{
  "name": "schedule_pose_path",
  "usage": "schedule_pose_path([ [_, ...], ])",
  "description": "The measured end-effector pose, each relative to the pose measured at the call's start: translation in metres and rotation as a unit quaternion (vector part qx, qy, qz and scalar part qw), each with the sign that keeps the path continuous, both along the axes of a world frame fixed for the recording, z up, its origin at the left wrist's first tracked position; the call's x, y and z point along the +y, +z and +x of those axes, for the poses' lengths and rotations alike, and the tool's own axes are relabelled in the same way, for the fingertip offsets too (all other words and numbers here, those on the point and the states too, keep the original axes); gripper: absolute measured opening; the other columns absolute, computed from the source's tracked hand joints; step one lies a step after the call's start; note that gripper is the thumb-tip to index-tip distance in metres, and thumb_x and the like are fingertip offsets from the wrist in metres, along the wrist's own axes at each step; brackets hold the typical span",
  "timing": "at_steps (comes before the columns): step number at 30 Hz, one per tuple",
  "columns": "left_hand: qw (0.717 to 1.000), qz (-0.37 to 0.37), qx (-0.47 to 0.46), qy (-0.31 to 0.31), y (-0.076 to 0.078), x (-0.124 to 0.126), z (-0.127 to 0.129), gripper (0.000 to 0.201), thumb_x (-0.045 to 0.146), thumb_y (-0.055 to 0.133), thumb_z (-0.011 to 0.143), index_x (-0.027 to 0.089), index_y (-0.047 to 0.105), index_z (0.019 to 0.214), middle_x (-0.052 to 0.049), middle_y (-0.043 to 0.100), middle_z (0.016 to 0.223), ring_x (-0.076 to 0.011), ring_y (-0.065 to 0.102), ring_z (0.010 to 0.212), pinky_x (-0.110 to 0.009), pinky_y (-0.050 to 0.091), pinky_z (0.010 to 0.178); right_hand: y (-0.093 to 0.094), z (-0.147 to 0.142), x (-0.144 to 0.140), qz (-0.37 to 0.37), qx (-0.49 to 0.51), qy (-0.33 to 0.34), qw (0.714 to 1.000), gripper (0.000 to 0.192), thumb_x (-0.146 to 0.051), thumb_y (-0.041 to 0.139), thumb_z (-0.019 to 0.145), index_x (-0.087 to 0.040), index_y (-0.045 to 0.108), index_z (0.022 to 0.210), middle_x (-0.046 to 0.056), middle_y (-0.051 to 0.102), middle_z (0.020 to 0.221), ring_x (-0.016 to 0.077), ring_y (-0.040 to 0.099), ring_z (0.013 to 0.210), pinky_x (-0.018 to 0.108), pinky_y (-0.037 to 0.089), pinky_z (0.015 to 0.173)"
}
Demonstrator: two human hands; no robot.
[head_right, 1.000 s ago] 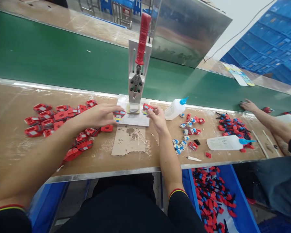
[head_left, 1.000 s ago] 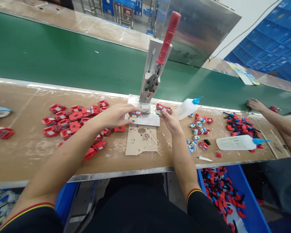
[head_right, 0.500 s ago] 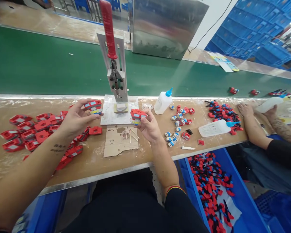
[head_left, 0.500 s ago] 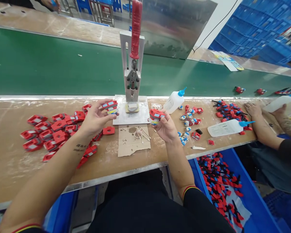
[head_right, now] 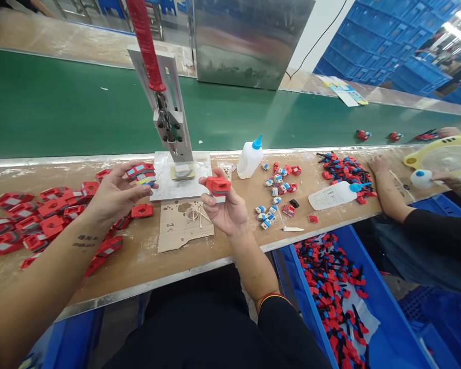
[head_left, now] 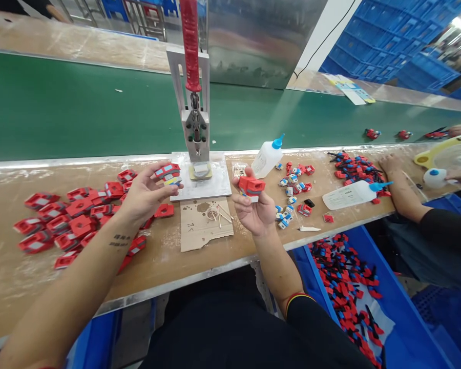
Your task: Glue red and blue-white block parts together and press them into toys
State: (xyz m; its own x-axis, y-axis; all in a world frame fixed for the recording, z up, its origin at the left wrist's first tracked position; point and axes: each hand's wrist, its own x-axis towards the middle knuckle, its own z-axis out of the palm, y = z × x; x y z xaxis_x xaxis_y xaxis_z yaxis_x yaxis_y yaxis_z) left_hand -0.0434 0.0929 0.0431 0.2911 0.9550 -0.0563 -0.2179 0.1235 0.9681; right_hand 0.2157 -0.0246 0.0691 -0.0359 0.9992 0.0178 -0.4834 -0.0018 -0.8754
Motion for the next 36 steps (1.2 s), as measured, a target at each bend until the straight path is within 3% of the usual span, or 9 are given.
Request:
schedule_pose_path([
  [6, 1.0, -0.009, 0.0, 0.008, 0.007, -0.004, 0.002, 0.063, 0.031, 0.106, 0.053, 0.04, 0.078, 0.108, 0.003, 0.077, 0.111, -0.0221, 0.079, 0.087, -0.034, 0.067, 0.068, 0.004, -0.002, -0.005, 0.007, 0.006, -0.005, 1.0, 0.053, -0.073, 0.047, 0.097, -0.039, 0.064, 0.134, 0.006, 0.068, 0.132, 0.015, 0.035, 0.063, 0.03, 0.045, 0.051],
  [10, 1.0, 0.002, -0.006, -0.006, 0.006, -0.005, 0.001, 0.063, 0.032, 0.105, 0.056, 0.041, 0.077, 0.111, 0.003, 0.076, 0.112, -0.0215, 0.079, 0.088, -0.032, 0.067, 0.067, -0.002, -0.001, -0.008, 0.046, 0.012, 0.01, 0.999, 0.075, -0.09, 0.037, 0.091, -0.034, 0.064, 0.133, 0.01, 0.066, 0.132, 0.0174, 0.038, 0.067, 0.035, 0.051, 0.057],
  [12, 1.0, 0.007, -0.012, -0.012, 0.005, -0.005, 0.001, 0.065, 0.032, 0.105, 0.057, 0.039, 0.076, 0.115, 0.001, 0.076, 0.116, -0.0218, 0.079, 0.088, -0.033, 0.067, 0.068, -0.005, -0.002, -0.01, 0.061, 0.009, 0.009, 0.998, 0.079, -0.093, 0.043, 0.086, -0.033, 0.062, 0.135, 0.011, 0.065, 0.135, 0.018, 0.039, 0.069, 0.036, 0.051, 0.059],
  [15, 1.0, 0.013, -0.021, -0.018, 0.004, -0.005, 0.0, 0.064, 0.03, 0.104, 0.06, 0.036, 0.075, 0.117, -0.001, 0.076, 0.118, -0.0214, 0.078, 0.087, -0.033, 0.067, 0.069, -0.007, -0.004, -0.013, 0.036, 0.008, -0.003, 0.999, 0.069, -0.083, 0.061, 0.085, -0.033, 0.063, 0.133, 0.009, 0.065, 0.135, 0.0156, 0.036, 0.066, 0.031, 0.046, 0.052],
  [21, 0.999, 0.015, -0.03, -0.026, 0.004, -0.006, 0.001, 0.065, 0.028, 0.104, 0.061, 0.033, 0.075, 0.119, -0.004, 0.077, 0.117, -0.0203, 0.078, 0.085, -0.03, 0.066, 0.068, -0.005, -0.012, -0.011, 0.047, 0.056, -0.037, 0.997, 0.068, -0.09, 0.072, 0.069, -0.029, 0.068, 0.099, 0.005, 0.066, 0.098, 0.011, 0.038, 0.057, 0.029, 0.036, 0.046],
  [25, 0.999, 0.018, -0.036, -0.032, 0.001, -0.005, 0.001, 0.066, 0.029, 0.105, 0.061, 0.032, 0.075, 0.119, -0.004, 0.077, 0.117, -0.0183, 0.078, 0.083, -0.028, 0.066, 0.069, -0.004, -0.017, -0.011, 0.091, 0.098, -0.069, 0.989, 0.066, -0.085, 0.082, 0.065, -0.032, 0.067, 0.101, -0.001, 0.06, 0.08, 0.0121, 0.041, 0.057, 0.027, 0.035, 0.048],
  [29, 0.998, 0.037, -0.027, -0.046, -0.001, -0.004, -0.001, 0.064, 0.028, 0.103, 0.065, 0.033, 0.074, 0.121, -0.003, 0.078, 0.117, -0.02, 0.079, 0.086, -0.029, 0.066, 0.07, -0.003, -0.017, -0.011, 0.117, 0.111, -0.094, 0.982, 0.061, -0.079, 0.088, 0.058, -0.03, 0.066, 0.087, 0.002, 0.062, 0.087, 0.0144, 0.045, 0.064, 0.026, 0.033, 0.046],
  [36, 0.999, 0.011, -0.046, -0.024, 0.002, -0.007, 0.002, 0.068, 0.027, 0.107, 0.056, 0.03, 0.076, 0.117, -0.003, 0.078, 0.111, -0.0165, 0.076, 0.077, -0.029, 0.066, 0.067, -0.006, -0.016, -0.01, 0.143, 0.091, -0.138, 0.976, 0.064, -0.077, 0.09, 0.053, -0.031, 0.059, 0.084, -0.001, 0.054, 0.083, 0.0115, 0.031, 0.058, 0.025, 0.026, 0.044],
])
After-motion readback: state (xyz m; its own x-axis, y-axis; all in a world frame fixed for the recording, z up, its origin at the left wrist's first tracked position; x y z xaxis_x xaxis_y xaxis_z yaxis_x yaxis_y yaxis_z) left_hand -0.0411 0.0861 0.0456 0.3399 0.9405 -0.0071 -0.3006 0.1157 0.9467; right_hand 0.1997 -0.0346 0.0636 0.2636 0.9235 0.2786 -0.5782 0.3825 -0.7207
